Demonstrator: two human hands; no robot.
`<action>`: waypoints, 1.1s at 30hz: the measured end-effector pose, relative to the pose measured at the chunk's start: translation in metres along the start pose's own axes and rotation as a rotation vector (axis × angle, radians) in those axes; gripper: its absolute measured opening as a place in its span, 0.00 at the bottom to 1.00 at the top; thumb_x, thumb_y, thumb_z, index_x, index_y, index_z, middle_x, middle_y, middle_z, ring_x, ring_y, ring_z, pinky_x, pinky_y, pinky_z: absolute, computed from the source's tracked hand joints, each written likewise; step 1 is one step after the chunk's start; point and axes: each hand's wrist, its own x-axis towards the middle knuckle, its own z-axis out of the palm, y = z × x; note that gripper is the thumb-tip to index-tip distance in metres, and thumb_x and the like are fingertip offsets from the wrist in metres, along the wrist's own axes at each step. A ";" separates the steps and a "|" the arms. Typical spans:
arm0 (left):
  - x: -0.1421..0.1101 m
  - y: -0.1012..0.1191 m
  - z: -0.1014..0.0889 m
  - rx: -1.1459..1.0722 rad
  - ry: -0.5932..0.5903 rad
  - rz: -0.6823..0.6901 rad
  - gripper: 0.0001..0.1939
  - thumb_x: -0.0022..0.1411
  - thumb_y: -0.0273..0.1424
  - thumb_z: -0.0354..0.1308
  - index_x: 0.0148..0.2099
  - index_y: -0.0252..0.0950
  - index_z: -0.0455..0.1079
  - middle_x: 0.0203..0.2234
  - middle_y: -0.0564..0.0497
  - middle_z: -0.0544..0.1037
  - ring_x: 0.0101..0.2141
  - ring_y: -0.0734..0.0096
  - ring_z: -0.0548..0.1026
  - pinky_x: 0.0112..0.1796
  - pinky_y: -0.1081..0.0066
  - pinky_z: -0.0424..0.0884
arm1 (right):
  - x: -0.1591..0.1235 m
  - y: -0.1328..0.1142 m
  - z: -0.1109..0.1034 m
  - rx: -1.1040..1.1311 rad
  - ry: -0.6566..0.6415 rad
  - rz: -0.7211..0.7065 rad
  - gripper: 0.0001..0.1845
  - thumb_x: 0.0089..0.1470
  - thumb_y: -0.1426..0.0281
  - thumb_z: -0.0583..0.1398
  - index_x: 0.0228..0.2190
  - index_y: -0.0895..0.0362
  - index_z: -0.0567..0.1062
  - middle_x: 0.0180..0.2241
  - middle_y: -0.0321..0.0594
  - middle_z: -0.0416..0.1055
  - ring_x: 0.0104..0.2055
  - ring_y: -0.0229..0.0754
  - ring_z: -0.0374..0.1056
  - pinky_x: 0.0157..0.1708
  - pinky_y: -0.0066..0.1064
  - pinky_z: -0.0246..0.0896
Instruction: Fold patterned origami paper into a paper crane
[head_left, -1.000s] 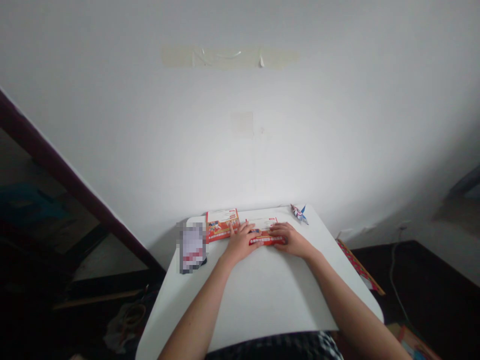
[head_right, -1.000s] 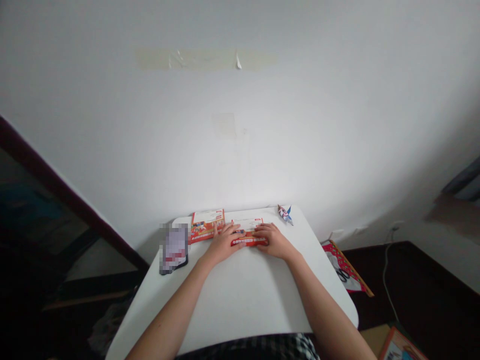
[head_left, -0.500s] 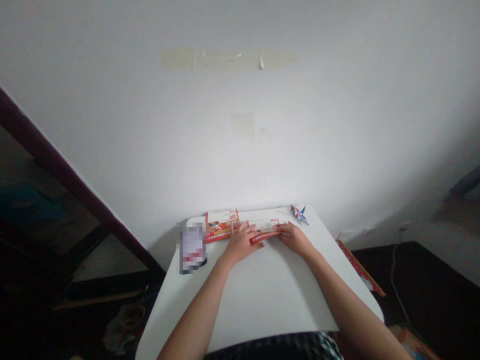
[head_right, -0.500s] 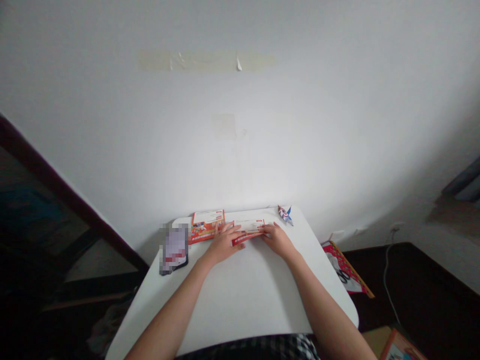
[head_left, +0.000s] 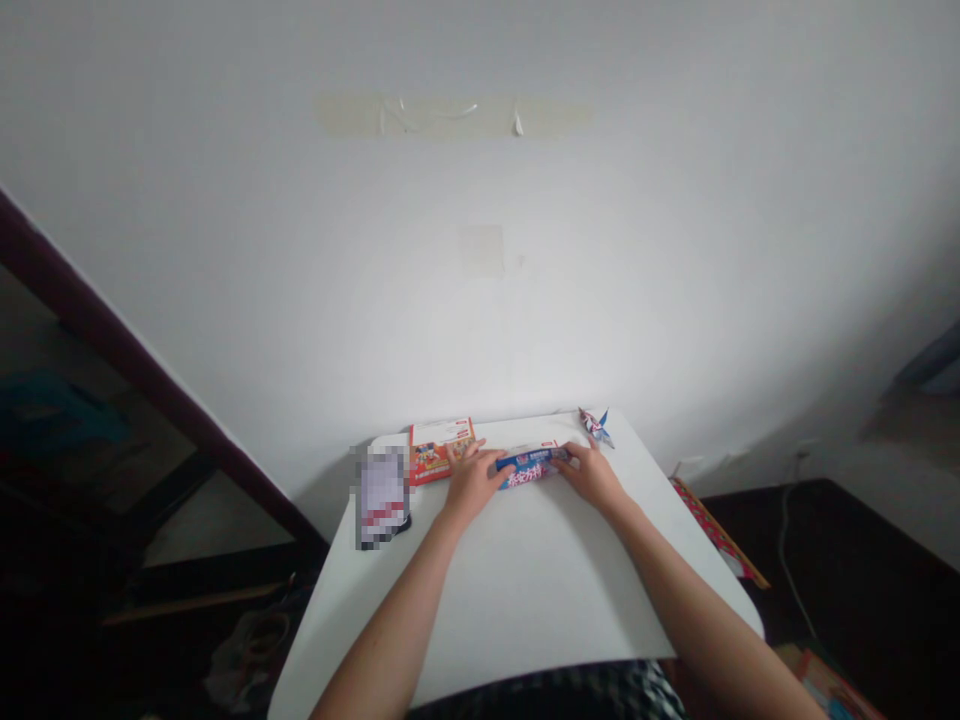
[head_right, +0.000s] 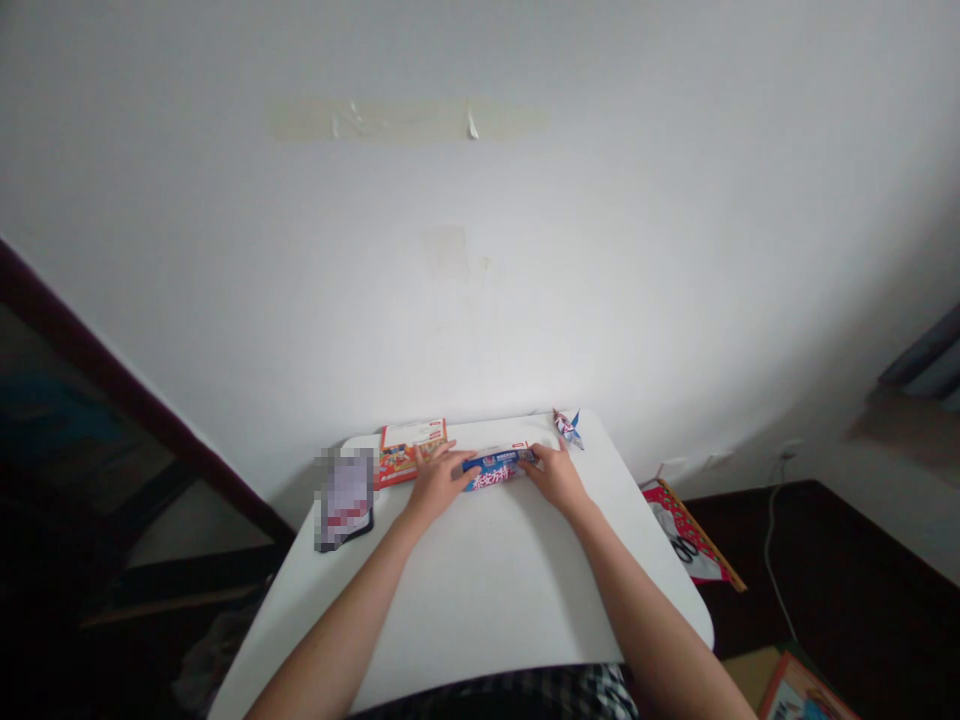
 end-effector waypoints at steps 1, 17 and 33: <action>0.000 0.000 0.001 0.012 0.005 0.002 0.18 0.69 0.44 0.57 0.58 0.51 0.75 0.53 0.50 0.82 0.64 0.51 0.68 0.66 0.28 0.34 | 0.000 0.001 0.002 -0.012 0.006 -0.002 0.11 0.63 0.62 0.58 0.36 0.52 0.78 0.32 0.39 0.80 0.37 0.47 0.77 0.67 0.51 0.50; -0.005 0.003 0.006 0.051 0.025 0.022 0.13 0.69 0.36 0.59 0.52 0.55 0.79 0.53 0.52 0.80 0.61 0.53 0.68 0.67 0.30 0.36 | -0.003 0.000 0.015 0.088 0.190 -0.006 0.18 0.61 0.66 0.59 0.52 0.54 0.69 0.47 0.44 0.74 0.44 0.46 0.75 0.58 0.48 0.64; -0.006 0.005 0.008 0.107 0.002 0.035 0.14 0.72 0.42 0.54 0.52 0.55 0.79 0.56 0.52 0.79 0.63 0.49 0.64 0.63 0.22 0.30 | 0.001 0.016 0.017 0.002 0.087 -0.081 0.10 0.59 0.68 0.64 0.42 0.54 0.83 0.46 0.47 0.73 0.49 0.47 0.72 0.56 0.41 0.65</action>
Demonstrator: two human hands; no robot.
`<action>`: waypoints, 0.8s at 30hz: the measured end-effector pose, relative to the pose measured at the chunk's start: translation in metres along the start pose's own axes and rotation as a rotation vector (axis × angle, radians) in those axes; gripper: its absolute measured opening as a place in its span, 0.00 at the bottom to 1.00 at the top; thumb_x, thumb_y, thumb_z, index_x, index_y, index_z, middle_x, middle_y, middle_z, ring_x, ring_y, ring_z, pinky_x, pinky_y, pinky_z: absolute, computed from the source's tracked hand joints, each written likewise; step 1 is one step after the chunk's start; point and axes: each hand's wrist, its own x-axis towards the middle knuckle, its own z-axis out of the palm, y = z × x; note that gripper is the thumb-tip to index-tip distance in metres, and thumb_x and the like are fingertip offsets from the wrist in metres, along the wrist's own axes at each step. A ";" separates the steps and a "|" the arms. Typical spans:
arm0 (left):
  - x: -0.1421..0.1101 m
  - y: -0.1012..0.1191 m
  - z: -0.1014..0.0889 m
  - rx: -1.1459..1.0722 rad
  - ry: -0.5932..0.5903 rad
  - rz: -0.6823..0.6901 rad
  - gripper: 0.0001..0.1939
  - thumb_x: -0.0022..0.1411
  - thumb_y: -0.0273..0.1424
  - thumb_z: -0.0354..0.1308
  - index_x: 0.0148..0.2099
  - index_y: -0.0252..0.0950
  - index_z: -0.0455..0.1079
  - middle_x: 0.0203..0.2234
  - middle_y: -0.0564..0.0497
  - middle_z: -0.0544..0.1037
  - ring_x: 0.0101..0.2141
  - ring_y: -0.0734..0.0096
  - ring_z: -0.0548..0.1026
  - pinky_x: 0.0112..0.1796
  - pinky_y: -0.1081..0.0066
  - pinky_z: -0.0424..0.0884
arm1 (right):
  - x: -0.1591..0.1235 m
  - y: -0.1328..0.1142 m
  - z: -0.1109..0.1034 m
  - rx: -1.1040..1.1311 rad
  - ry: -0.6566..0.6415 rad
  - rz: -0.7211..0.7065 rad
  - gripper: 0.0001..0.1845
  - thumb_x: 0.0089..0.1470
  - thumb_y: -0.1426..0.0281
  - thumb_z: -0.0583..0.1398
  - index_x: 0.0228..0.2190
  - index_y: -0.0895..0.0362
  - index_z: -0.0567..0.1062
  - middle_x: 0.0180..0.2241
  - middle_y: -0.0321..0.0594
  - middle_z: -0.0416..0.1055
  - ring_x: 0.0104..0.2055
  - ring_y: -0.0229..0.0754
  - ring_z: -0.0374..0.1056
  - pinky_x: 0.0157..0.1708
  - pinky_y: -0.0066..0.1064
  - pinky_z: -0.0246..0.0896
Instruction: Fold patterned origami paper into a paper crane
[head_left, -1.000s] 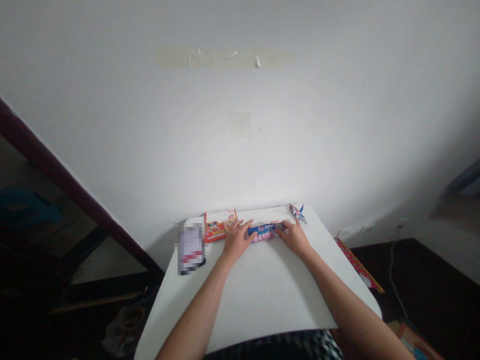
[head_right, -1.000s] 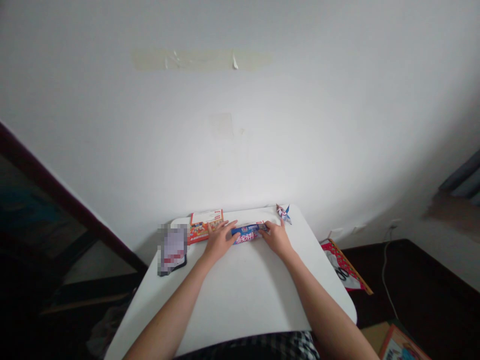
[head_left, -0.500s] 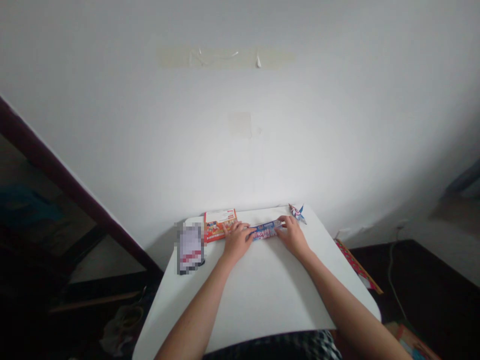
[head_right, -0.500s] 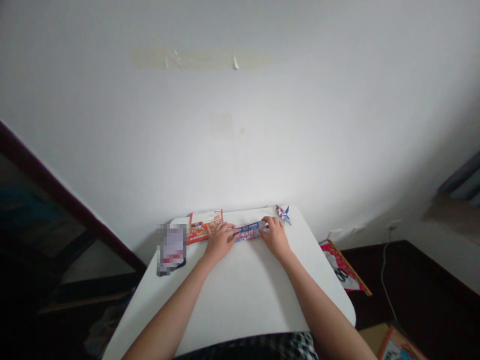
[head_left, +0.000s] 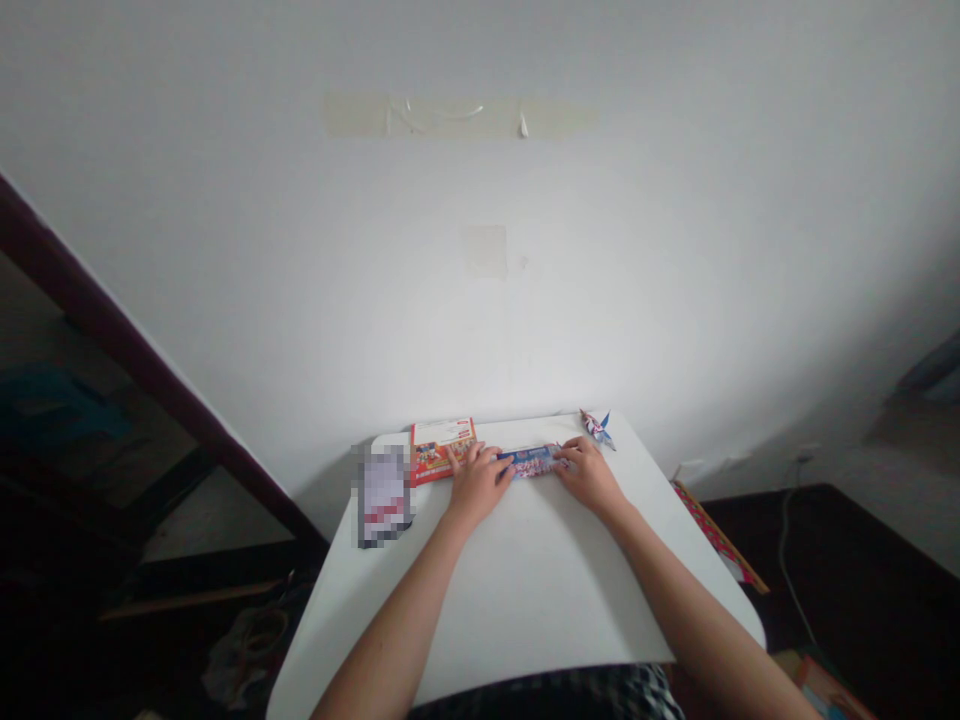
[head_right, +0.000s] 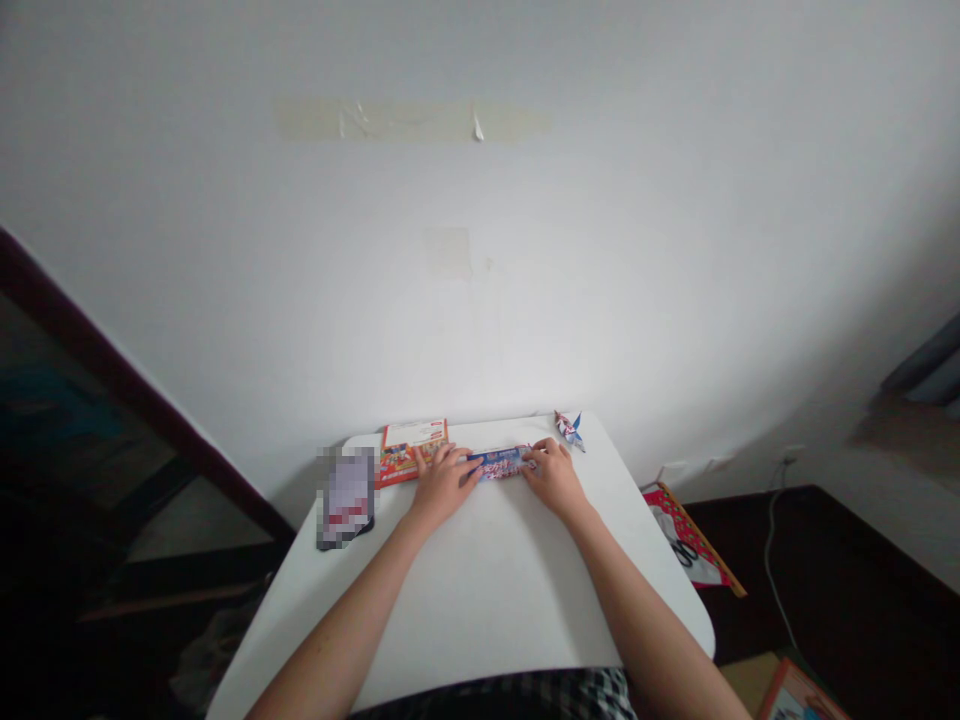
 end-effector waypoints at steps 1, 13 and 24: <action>0.000 0.000 0.001 0.003 0.003 -0.001 0.14 0.72 0.42 0.54 0.52 0.55 0.80 0.56 0.52 0.79 0.63 0.49 0.64 0.63 0.22 0.30 | 0.000 -0.001 -0.001 -0.008 -0.005 0.001 0.10 0.59 0.69 0.64 0.42 0.54 0.83 0.46 0.47 0.73 0.49 0.47 0.72 0.56 0.40 0.65; -0.001 -0.003 0.002 0.027 0.021 -0.002 0.16 0.73 0.41 0.52 0.55 0.56 0.78 0.59 0.53 0.78 0.65 0.46 0.63 0.62 0.20 0.27 | -0.001 -0.014 -0.007 -0.070 -0.056 0.055 0.12 0.62 0.68 0.62 0.45 0.53 0.84 0.45 0.45 0.74 0.45 0.44 0.74 0.52 0.35 0.67; -0.001 -0.001 0.000 0.016 0.018 -0.015 0.16 0.73 0.42 0.52 0.56 0.56 0.78 0.59 0.53 0.78 0.65 0.44 0.63 0.62 0.19 0.27 | -0.001 -0.016 -0.007 -0.109 -0.062 0.041 0.12 0.62 0.68 0.62 0.44 0.52 0.85 0.45 0.45 0.76 0.46 0.45 0.73 0.54 0.36 0.66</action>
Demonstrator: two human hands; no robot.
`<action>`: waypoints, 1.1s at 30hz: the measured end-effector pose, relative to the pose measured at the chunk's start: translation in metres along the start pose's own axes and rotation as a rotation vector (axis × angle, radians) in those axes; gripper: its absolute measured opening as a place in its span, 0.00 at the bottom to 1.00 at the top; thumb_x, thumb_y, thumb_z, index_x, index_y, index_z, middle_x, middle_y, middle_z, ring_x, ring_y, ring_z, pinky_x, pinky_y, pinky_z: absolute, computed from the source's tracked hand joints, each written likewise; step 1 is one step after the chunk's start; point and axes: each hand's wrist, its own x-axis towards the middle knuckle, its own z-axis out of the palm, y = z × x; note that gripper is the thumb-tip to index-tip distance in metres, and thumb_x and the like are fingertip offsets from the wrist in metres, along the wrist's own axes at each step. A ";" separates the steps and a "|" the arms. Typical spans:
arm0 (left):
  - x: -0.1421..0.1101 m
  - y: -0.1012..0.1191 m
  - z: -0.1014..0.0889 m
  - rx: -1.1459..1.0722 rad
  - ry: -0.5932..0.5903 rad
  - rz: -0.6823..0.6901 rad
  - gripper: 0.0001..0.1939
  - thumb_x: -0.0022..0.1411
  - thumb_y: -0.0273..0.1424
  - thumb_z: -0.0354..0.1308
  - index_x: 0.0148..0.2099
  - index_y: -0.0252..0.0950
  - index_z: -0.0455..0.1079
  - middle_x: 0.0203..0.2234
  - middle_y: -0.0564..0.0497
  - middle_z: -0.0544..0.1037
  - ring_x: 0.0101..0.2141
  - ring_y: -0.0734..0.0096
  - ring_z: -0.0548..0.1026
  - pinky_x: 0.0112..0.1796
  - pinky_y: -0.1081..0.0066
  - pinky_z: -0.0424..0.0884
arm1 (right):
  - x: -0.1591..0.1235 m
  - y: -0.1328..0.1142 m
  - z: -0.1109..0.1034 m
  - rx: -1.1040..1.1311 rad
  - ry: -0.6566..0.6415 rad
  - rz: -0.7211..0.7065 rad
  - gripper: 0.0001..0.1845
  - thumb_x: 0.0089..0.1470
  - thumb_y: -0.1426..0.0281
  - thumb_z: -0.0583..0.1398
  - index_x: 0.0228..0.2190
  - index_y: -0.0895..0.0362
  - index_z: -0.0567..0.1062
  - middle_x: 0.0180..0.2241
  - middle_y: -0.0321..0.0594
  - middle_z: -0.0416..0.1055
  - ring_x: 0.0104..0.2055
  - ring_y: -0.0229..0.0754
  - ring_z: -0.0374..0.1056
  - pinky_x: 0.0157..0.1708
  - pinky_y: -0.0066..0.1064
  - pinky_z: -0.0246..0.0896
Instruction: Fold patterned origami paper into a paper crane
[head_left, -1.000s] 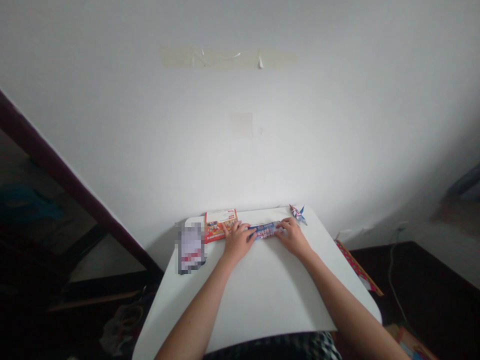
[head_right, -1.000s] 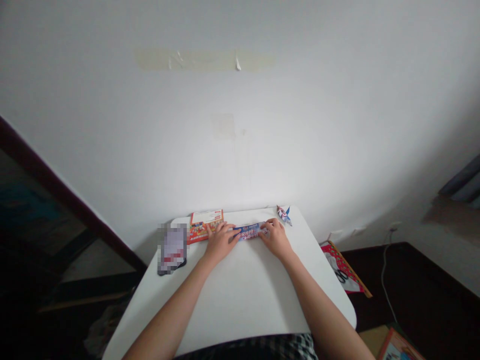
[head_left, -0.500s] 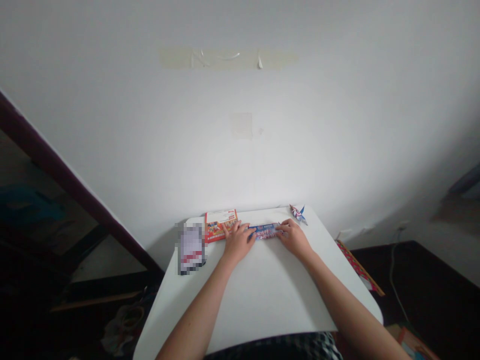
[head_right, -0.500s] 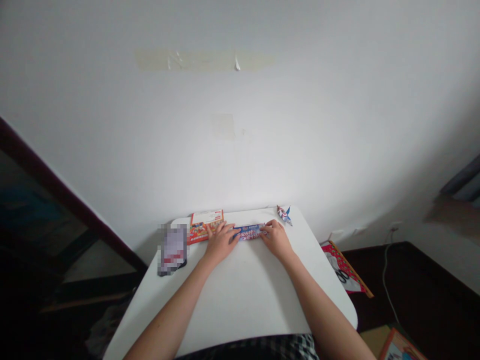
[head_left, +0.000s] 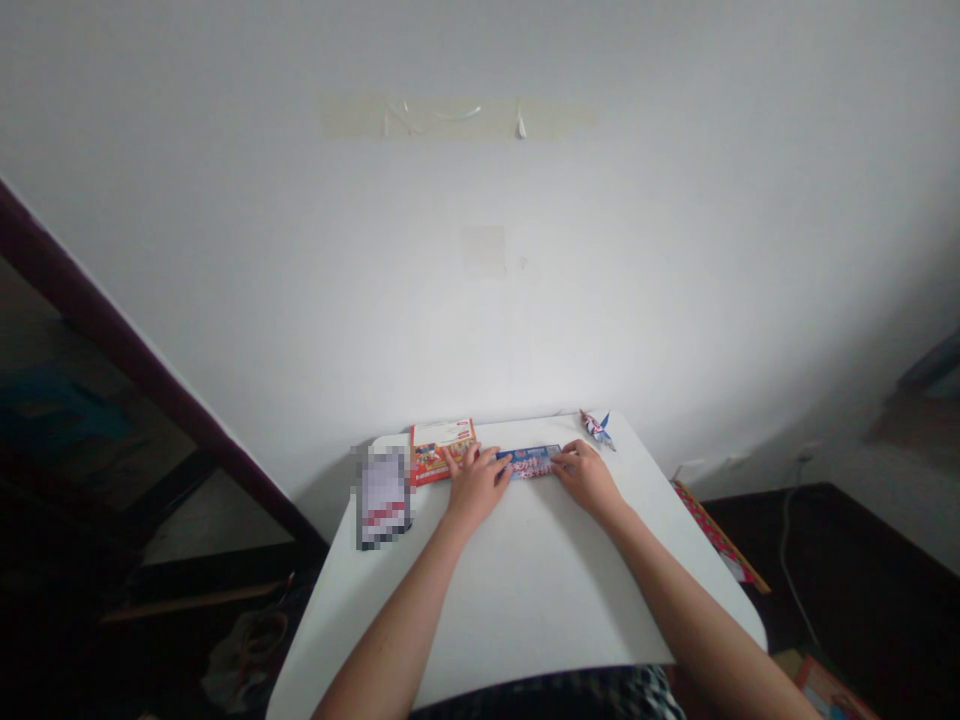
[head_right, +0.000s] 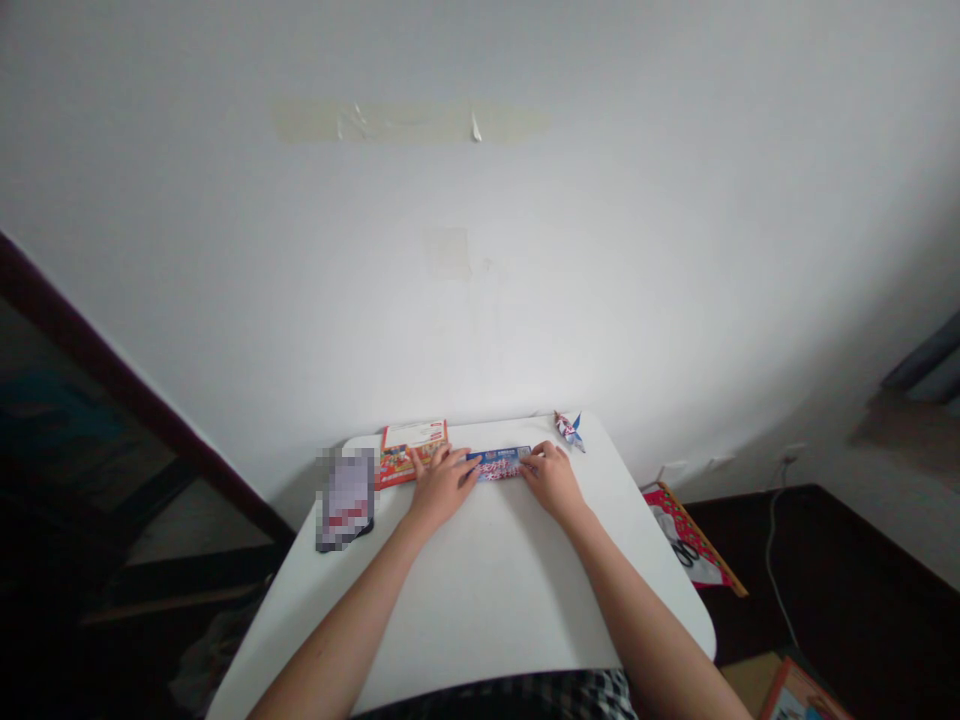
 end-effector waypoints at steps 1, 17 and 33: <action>0.000 0.000 0.000 -0.001 0.000 -0.002 0.16 0.73 0.42 0.52 0.56 0.56 0.78 0.59 0.53 0.78 0.65 0.44 0.63 0.62 0.20 0.26 | 0.000 0.000 0.000 -0.001 -0.008 -0.004 0.12 0.63 0.68 0.62 0.44 0.52 0.85 0.45 0.45 0.77 0.47 0.45 0.74 0.54 0.36 0.65; 0.000 0.005 -0.006 0.023 -0.009 -0.014 0.16 0.71 0.42 0.53 0.54 0.55 0.79 0.59 0.53 0.78 0.65 0.44 0.63 0.64 0.23 0.28 | 0.001 -0.005 -0.004 0.019 -0.081 0.025 0.13 0.64 0.67 0.60 0.42 0.51 0.84 0.47 0.45 0.80 0.50 0.46 0.74 0.64 0.46 0.54; -0.001 0.005 -0.003 0.045 -0.001 0.015 0.17 0.72 0.41 0.52 0.57 0.62 0.76 0.58 0.53 0.77 0.64 0.45 0.62 0.61 0.20 0.25 | 0.000 -0.006 -0.002 -0.006 -0.078 0.054 0.13 0.65 0.67 0.59 0.44 0.50 0.84 0.48 0.45 0.79 0.52 0.49 0.73 0.69 0.58 0.42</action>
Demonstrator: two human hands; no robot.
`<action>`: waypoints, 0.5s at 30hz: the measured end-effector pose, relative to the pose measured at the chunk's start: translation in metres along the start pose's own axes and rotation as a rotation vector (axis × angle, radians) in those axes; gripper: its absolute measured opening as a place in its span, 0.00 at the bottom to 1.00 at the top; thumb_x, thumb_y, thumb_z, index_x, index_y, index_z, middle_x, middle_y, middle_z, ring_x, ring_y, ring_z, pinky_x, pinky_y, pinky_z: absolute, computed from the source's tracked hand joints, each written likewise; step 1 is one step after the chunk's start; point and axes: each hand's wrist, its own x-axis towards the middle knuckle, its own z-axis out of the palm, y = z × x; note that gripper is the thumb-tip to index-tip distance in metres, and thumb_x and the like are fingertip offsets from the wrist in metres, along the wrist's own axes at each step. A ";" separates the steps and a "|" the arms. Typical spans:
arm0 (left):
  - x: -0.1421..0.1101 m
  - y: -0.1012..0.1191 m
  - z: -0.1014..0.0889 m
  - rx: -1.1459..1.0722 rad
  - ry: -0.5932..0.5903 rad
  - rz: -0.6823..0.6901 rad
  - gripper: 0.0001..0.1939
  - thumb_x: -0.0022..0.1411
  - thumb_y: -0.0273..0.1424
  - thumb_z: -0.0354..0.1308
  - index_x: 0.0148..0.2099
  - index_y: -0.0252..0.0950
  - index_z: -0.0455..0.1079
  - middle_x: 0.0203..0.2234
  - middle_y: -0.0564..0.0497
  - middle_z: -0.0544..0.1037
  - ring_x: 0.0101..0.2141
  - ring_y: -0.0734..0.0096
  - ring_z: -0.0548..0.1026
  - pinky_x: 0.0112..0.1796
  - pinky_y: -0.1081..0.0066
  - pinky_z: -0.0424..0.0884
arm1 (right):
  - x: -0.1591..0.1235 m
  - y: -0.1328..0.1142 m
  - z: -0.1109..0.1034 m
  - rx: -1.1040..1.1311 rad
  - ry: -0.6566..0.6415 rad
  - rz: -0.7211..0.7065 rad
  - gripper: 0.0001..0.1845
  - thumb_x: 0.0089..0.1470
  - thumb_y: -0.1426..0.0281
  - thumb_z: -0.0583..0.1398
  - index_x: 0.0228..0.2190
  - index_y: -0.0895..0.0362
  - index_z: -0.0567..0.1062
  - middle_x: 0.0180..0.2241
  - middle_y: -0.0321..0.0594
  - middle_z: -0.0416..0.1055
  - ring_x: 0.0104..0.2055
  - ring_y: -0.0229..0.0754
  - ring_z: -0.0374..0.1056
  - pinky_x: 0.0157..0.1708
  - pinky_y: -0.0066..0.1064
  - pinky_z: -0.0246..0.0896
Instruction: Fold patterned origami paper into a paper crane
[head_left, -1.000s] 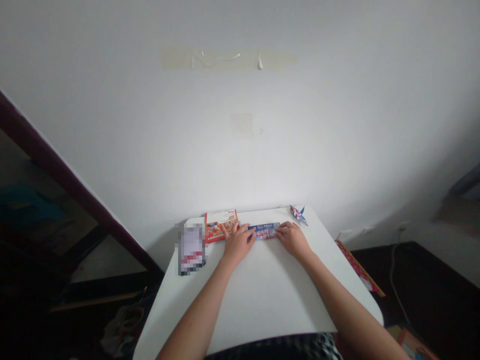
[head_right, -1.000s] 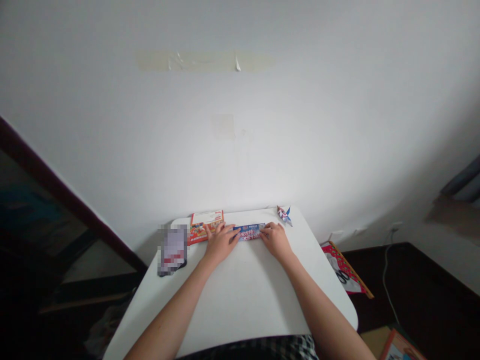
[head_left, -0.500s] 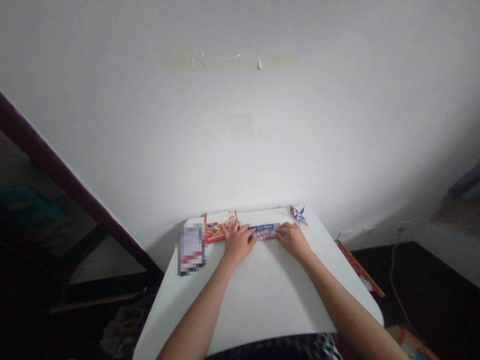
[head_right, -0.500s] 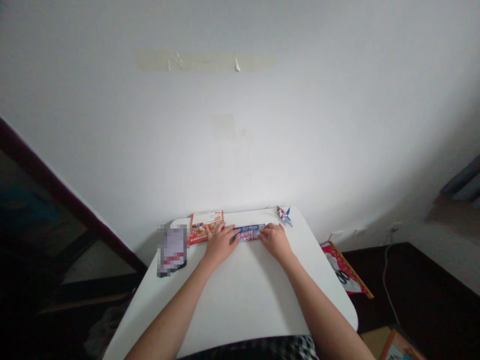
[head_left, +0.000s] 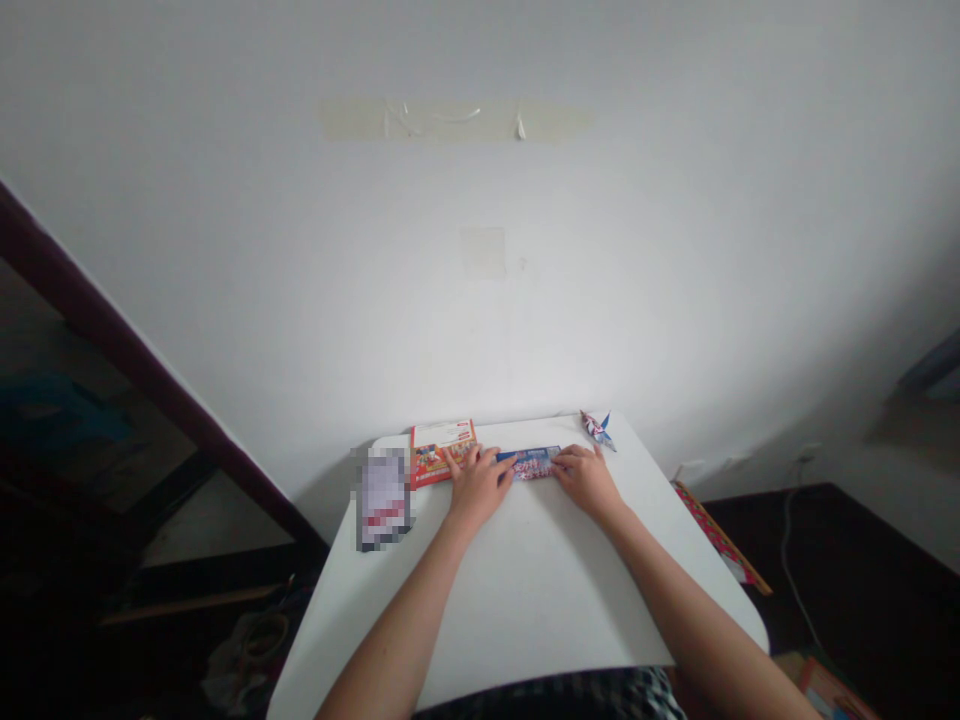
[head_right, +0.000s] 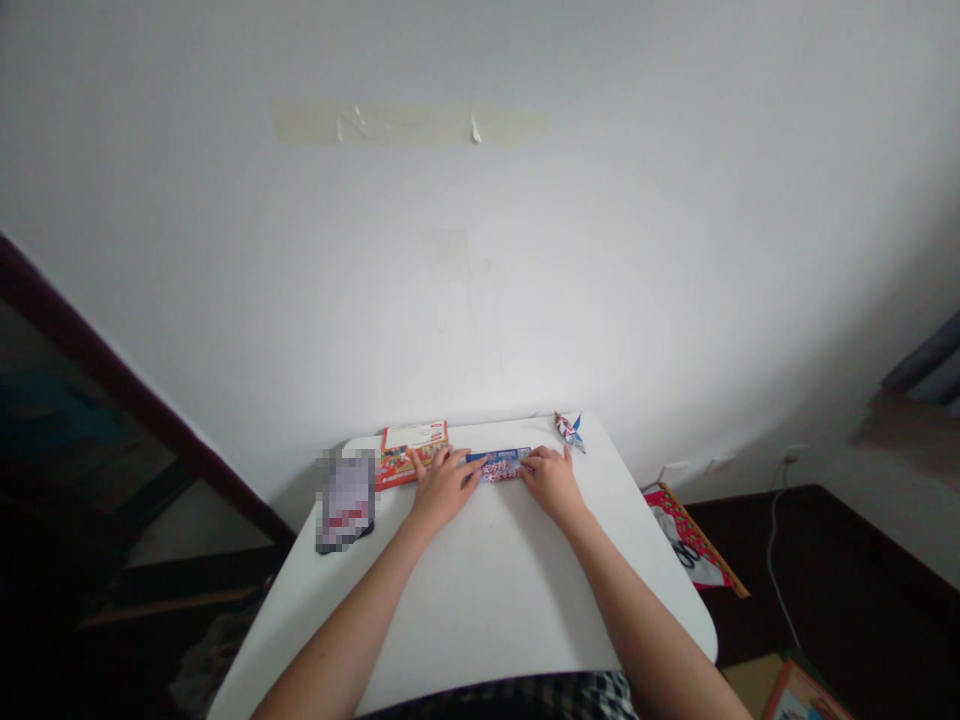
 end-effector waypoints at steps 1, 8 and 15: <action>0.000 0.000 0.000 0.000 0.001 -0.001 0.17 0.72 0.41 0.52 0.57 0.62 0.76 0.58 0.53 0.77 0.63 0.46 0.63 0.61 0.20 0.25 | 0.000 0.000 0.000 -0.002 0.002 -0.001 0.13 0.65 0.67 0.59 0.44 0.50 0.84 0.48 0.45 0.79 0.52 0.49 0.73 0.69 0.57 0.41; 0.001 0.000 0.000 -0.026 0.001 -0.016 0.16 0.71 0.40 0.53 0.56 0.61 0.76 0.58 0.53 0.78 0.64 0.47 0.62 0.62 0.23 0.22 | 0.000 -0.003 -0.001 -0.019 0.001 0.019 0.13 0.64 0.66 0.59 0.42 0.49 0.84 0.47 0.44 0.78 0.51 0.50 0.73 0.69 0.57 0.41; 0.001 0.000 -0.001 -0.023 -0.001 -0.021 0.16 0.71 0.39 0.53 0.55 0.59 0.78 0.58 0.52 0.78 0.64 0.48 0.63 0.63 0.23 0.24 | -0.001 -0.006 -0.004 -0.023 -0.025 0.024 0.14 0.65 0.67 0.58 0.40 0.49 0.85 0.48 0.43 0.78 0.52 0.49 0.73 0.69 0.61 0.36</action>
